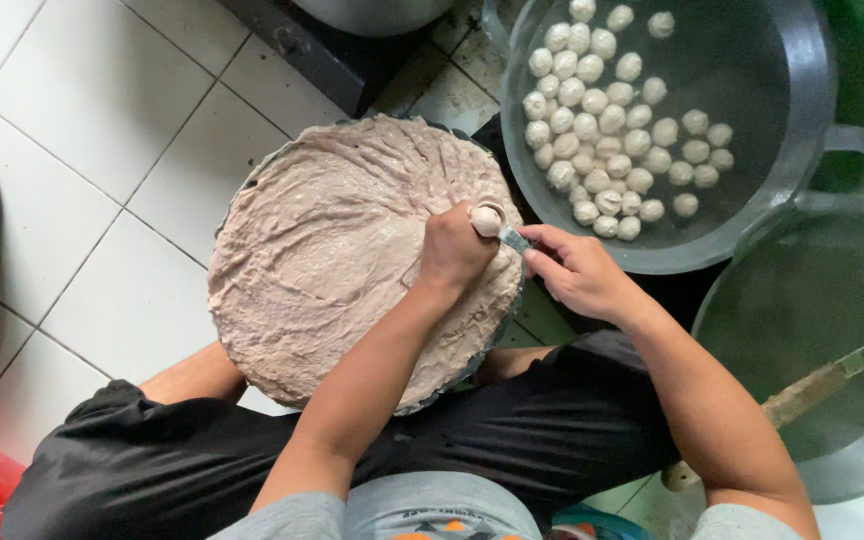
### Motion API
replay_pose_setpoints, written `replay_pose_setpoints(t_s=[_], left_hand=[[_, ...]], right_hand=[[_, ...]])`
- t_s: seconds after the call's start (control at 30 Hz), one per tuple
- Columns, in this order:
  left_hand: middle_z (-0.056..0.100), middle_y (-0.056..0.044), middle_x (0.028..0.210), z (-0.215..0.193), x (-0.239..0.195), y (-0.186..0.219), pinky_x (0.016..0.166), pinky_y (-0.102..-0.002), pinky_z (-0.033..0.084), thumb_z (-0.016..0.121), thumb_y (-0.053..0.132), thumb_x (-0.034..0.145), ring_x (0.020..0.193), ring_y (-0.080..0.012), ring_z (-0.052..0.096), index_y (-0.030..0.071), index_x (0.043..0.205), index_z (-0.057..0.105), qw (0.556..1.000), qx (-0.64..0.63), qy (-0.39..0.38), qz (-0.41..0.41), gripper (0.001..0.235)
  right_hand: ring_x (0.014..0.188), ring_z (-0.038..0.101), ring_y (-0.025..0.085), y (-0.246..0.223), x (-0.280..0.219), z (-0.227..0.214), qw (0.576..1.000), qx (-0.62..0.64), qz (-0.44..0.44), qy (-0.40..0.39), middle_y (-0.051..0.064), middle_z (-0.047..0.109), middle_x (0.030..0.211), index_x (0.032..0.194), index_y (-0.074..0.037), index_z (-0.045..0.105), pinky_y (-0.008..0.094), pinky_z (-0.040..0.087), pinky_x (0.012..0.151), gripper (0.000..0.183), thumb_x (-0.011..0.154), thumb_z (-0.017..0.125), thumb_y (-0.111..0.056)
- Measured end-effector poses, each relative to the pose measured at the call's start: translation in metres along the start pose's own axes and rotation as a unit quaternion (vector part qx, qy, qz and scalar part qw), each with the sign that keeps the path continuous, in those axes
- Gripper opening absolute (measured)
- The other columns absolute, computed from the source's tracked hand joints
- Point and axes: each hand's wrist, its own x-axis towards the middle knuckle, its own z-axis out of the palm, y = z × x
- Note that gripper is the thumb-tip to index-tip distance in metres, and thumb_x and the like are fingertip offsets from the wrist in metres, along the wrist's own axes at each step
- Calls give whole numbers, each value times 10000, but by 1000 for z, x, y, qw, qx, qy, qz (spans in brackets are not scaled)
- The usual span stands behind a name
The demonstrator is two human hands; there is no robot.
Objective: The person scoops portions of a thick paste from a large bowl using a spoon and forms them into small balls, dropping them into a pot of water. The process is repeated continuously throughout the clip.
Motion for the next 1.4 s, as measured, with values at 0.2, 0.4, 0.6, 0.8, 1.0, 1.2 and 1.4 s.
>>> replay_pose_setpoints(t_s=[0.2, 0.4, 0.6, 0.8, 1.0, 1.2, 1.4], left_hand=[[709, -176, 872, -18, -6, 12, 700, -514, 542, 816, 413, 752, 815, -392, 711, 39, 886, 667, 993, 117, -13, -9, 424], [641, -177, 1199, -65, -2, 7, 837, -501, 550, 757, 497, 750, 1055, -341, 676, 72, 1083, 722, 982, 173, 69, -36, 541], [536, -219, 1390, -90, 18, -20, 982, -524, 494, 746, 514, 734, 1237, -399, 567, 60, 1270, 658, 972, 163, 89, -143, 708], [487, -306, 1380, -74, 16, -20, 991, -551, 462, 722, 615, 765, 1227, -472, 531, -26, 1383, 538, 971, 145, 28, -189, 909], [648, -256, 1213, -47, 4, -5, 920, -624, 464, 546, 614, 940, 1039, -441, 662, 88, 1034, 776, 970, 187, -105, -115, 583], [689, -238, 847, -24, -4, -14, 726, -500, 556, 773, 343, 860, 798, -420, 692, 20, 829, 664, 996, 55, 12, 69, 343], [680, -220, 738, -14, -3, -10, 654, -475, 565, 803, 242, 795, 708, -406, 702, 8, 859, 644, 998, 0, 24, 50, 290]], right_hand=[[481, 455, 71, 31, 12, -16, 980, 167, 104, -21, 26, 620, 805, 1366, -61, 581, 226, 342, 417, 369, 1013, 531, -156], [836, 654, 202, 100, 35, -75, 939, -196, 34, 280, 127, 712, 998, 1481, -59, 619, 364, 530, 743, 481, 1036, 663, -237], [997, 702, 378, 159, 49, -118, 861, -395, 67, 313, 165, 756, 1072, 1331, -105, 683, 499, 530, 868, 443, 959, 748, -335], [985, 716, 320, 139, 41, -108, 857, -367, 13, 360, 156, 756, 1040, 1298, -33, 679, 456, 543, 888, 404, 985, 726, -285], [785, 646, 115, 70, 30, -53, 957, -73, -16, 282, 65, 726, 1014, 1386, -11, 605, 274, 513, 657, 357, 1081, 637, -195], [599, 577, 82, 13, 11, -8, 996, -8, 37, 76, 31, 719, 900, 1286, -39, 659, 245, 480, 552, 305, 1016, 599, -168], [684, 592, 46, -12, -1, 6, 994, -92, -20, 58, 19, 741, 879, 1370, -46, 592, 221, 503, 623, 389, 1000, 600, -166]])
